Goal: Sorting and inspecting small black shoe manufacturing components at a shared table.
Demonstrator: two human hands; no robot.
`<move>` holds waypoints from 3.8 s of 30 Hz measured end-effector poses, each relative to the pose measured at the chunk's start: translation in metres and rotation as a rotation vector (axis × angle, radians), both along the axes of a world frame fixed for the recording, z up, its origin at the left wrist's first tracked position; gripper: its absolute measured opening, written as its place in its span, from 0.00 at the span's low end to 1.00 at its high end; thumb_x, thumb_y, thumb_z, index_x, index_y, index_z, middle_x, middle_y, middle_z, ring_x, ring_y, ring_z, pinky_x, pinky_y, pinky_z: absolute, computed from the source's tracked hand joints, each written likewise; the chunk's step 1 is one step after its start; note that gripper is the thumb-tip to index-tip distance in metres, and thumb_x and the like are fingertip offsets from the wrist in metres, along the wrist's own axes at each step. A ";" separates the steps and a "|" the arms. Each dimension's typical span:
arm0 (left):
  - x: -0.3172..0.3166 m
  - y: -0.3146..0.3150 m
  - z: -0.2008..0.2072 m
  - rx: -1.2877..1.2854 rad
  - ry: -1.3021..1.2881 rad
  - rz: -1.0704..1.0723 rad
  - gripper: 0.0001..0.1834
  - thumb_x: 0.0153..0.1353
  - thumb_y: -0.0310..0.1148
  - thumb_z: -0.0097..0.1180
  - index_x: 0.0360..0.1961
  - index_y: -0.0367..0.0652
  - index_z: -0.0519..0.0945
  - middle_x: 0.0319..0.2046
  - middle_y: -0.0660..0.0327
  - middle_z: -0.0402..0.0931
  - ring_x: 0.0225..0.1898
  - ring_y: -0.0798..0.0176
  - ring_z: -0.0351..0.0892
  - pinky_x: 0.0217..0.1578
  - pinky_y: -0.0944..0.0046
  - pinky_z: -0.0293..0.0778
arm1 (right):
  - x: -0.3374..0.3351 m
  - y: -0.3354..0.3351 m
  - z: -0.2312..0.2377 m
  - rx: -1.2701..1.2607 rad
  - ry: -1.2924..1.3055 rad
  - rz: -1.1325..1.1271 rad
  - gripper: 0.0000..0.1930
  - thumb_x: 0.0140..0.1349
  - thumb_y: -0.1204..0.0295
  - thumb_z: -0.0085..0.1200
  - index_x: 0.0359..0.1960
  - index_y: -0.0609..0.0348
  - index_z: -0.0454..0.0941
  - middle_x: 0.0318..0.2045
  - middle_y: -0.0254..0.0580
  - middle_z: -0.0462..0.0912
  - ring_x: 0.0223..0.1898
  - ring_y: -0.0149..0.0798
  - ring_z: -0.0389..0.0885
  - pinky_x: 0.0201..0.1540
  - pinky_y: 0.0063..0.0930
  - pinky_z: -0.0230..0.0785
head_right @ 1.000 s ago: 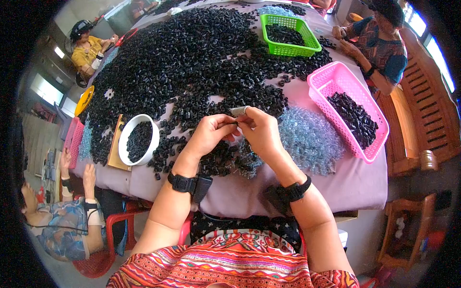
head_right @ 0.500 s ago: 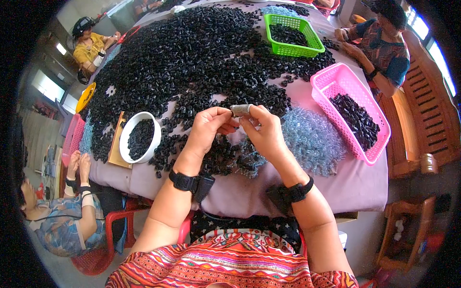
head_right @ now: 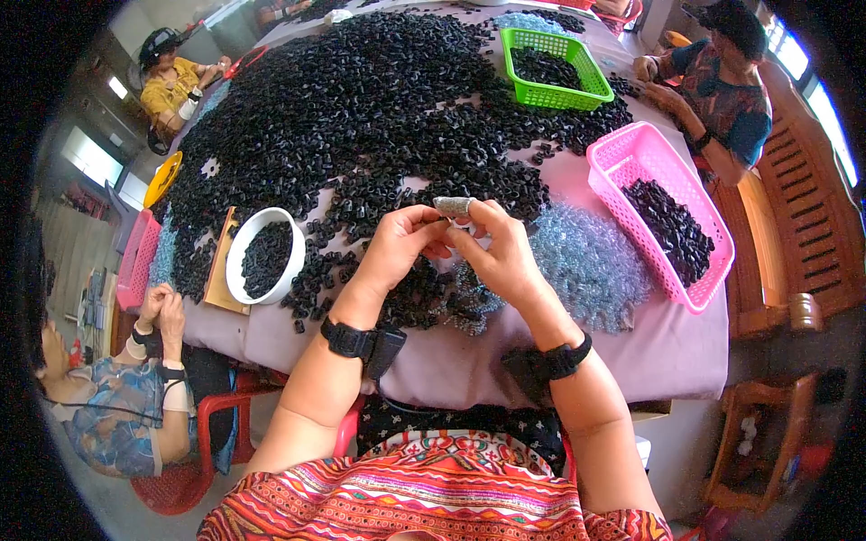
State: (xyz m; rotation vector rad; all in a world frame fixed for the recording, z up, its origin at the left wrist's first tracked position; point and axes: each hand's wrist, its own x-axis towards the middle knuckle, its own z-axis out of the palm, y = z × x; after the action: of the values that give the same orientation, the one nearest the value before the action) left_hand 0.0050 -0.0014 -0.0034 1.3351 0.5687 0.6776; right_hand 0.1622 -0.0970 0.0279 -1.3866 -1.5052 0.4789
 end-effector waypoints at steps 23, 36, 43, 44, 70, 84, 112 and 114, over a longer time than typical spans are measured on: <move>0.000 0.001 0.006 0.003 -0.066 0.058 0.12 0.66 0.30 0.58 0.48 0.38 0.81 0.37 0.59 0.85 0.32 0.72 0.81 0.35 0.72 0.77 | 0.009 0.014 -0.035 -0.024 -0.490 -0.041 0.11 0.48 0.79 0.58 0.36 0.60 0.79 0.33 0.44 0.78 0.40 0.51 0.78 0.42 0.42 0.74; -0.001 0.004 0.000 0.010 -0.030 0.094 0.10 0.65 0.29 0.59 0.45 0.37 0.80 0.35 0.58 0.85 0.31 0.72 0.81 0.35 0.72 0.78 | 0.004 0.013 -0.029 -0.117 -0.217 -0.130 0.08 0.49 0.77 0.57 0.33 0.63 0.78 0.31 0.48 0.79 0.34 0.52 0.80 0.37 0.40 0.74; 0.002 -0.002 -0.001 0.109 0.093 0.027 0.09 0.64 0.27 0.59 0.44 0.35 0.81 0.34 0.60 0.84 0.32 0.73 0.81 0.36 0.72 0.78 | 0.012 0.014 -0.030 -0.118 0.328 -0.092 0.07 0.59 0.78 0.57 0.38 0.68 0.81 0.27 0.32 0.82 0.29 0.21 0.73 0.31 0.21 0.69; 0.003 -0.003 -0.001 0.140 0.131 0.015 0.09 0.64 0.27 0.60 0.43 0.35 0.81 0.34 0.60 0.84 0.32 0.73 0.81 0.36 0.72 0.78 | 0.012 0.013 -0.030 -0.118 0.326 -0.091 0.07 0.59 0.78 0.57 0.38 0.68 0.81 0.27 0.32 0.82 0.29 0.21 0.73 0.31 0.21 0.69; 0.004 -0.010 -0.002 0.296 0.199 0.014 0.08 0.63 0.26 0.59 0.42 0.35 0.82 0.30 0.64 0.83 0.29 0.75 0.78 0.33 0.72 0.76 | -0.001 0.001 -0.007 0.021 -0.162 -0.093 0.04 0.58 0.79 0.54 0.32 0.64 0.72 0.29 0.53 0.80 0.33 0.57 0.81 0.33 0.42 0.73; 0.009 -0.011 -0.008 0.000 -0.039 0.126 0.07 0.64 0.27 0.56 0.39 0.35 0.80 0.32 0.61 0.83 0.33 0.72 0.81 0.35 0.72 0.78 | -0.007 0.006 -0.015 -0.021 -0.451 -0.154 0.17 0.53 0.65 0.65 0.39 0.59 0.75 0.31 0.47 0.81 0.35 0.52 0.82 0.37 0.41 0.75; 0.012 -0.018 -0.006 0.134 0.010 0.069 0.11 0.68 0.30 0.50 0.35 0.33 0.82 0.31 0.67 0.81 0.31 0.77 0.76 0.33 0.74 0.73 | -0.015 0.007 -0.016 0.156 -0.441 -0.130 0.17 0.50 0.71 0.64 0.41 0.60 0.74 0.30 0.45 0.80 0.33 0.51 0.82 0.35 0.41 0.75; 0.013 -0.018 -0.006 0.189 -0.036 0.103 0.11 0.68 0.30 0.51 0.35 0.33 0.82 0.31 0.67 0.81 0.32 0.77 0.76 0.35 0.74 0.73 | -0.016 0.007 -0.018 0.116 -0.410 -0.133 0.17 0.51 0.71 0.65 0.41 0.60 0.73 0.30 0.46 0.80 0.33 0.52 0.82 0.35 0.41 0.75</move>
State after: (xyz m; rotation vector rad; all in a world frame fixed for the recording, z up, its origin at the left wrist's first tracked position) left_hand 0.0177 -0.0199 -0.0094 1.4732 0.5577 0.8553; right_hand 0.1462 -0.0902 0.0102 -1.5423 -1.7189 0.0197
